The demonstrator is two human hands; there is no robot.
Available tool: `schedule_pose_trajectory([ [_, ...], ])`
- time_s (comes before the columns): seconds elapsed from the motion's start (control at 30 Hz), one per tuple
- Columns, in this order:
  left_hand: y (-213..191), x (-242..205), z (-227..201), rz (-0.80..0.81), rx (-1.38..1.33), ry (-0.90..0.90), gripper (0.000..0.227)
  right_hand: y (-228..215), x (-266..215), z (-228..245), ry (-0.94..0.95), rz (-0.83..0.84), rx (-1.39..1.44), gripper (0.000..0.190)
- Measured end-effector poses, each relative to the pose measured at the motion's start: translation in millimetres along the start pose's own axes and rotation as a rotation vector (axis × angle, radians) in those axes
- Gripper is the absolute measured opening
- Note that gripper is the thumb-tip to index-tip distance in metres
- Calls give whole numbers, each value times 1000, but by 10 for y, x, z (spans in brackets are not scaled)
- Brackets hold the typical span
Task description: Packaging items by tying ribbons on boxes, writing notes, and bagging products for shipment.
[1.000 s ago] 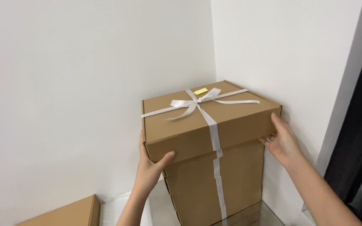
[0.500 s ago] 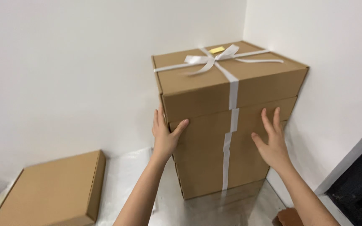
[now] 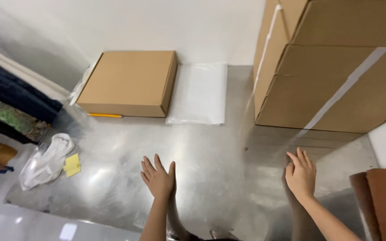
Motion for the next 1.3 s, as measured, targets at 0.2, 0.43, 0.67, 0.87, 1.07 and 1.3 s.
schedule_pose_trajectory([
  [0.2,-508,-218,198,88,103,22,68,351,232,1348,-157,231,74,50],
  [0.43,-430,-183,232,28,246,86,66,590,668,2487,224,432,393,65],
  [0.67,-410,-127,225,-46,240,112,64,925,1046,2624,218,257,459,55],
  [0.87,-455,-166,215,-97,247,138,63,909,1008,2782,194,284,308,65],
  [1.07,-452,-178,158,-39,245,132,65,350,442,2877,299,257,670,58],
  [1.3,-462,-181,213,-34,185,180,64,35,-848,1258,622,-483,1139,40],
])
Point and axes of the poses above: each hand's wrist, its own x-axis towards the middle knuckle, its own y-axis out of the palm, z = x × y, the point moved 7 cm from there along x, towards the middle knuckle, and after that the axes turned 6 degrees about -x, right-handed, at the moved point
